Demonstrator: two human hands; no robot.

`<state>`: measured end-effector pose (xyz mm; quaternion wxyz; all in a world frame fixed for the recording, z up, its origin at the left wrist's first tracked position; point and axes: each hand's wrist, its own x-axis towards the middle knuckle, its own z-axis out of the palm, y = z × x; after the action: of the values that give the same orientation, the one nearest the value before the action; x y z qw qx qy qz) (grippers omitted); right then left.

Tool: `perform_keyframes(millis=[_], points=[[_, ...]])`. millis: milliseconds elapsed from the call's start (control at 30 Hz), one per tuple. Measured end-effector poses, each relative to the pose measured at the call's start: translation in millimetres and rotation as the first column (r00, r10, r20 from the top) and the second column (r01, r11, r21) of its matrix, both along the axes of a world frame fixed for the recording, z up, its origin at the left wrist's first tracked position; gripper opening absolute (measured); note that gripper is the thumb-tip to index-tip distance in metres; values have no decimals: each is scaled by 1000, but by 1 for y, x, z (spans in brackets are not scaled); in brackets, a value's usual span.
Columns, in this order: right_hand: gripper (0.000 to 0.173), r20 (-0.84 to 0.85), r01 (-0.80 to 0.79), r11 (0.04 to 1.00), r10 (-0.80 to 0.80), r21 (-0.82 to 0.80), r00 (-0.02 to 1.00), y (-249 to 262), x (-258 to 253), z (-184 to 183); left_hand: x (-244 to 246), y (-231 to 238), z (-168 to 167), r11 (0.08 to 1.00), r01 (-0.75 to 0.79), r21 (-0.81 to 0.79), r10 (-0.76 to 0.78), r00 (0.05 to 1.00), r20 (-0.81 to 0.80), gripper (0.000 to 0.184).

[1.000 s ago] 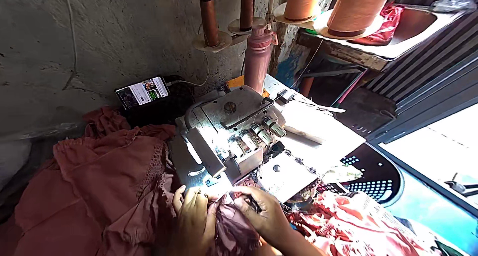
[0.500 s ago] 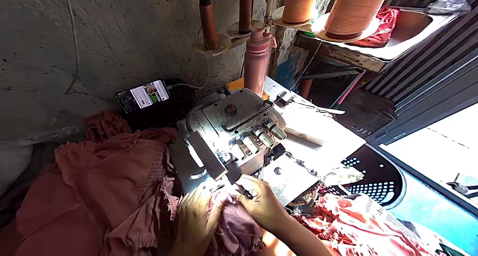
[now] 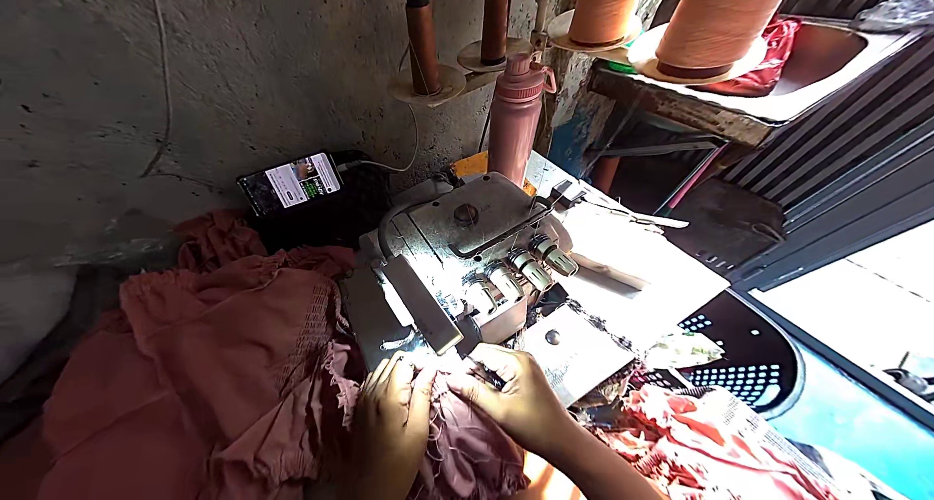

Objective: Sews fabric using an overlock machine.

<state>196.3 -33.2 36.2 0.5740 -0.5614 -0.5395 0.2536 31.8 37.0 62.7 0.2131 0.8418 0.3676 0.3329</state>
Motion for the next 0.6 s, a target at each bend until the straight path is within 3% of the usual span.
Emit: perform_keyframes(millis=[133,267,333,533,600], points=[[23,-113,-25,997,17,-72,993,-2,4,0,-1,0,-1,1000,25,7,-25,999,-36,32],[20,142,69,997,-72,20,987,-1,4,4,1,1,-1,997,45,58,-41,997,-67,30],[19,191,91,995,-96,39,977,-1,4,5,4,-1,-2,995,49,89,-42,996,-74,30],[16,-115,23,991,-38,-133,993,-1,5,4,6,-5,-3,971,-10,238,40,992,-123,32],[16,-98,57,990,-70,-128,993,0,2,3,7,-8,-2,965,-31,261,67,989,-133,32]])
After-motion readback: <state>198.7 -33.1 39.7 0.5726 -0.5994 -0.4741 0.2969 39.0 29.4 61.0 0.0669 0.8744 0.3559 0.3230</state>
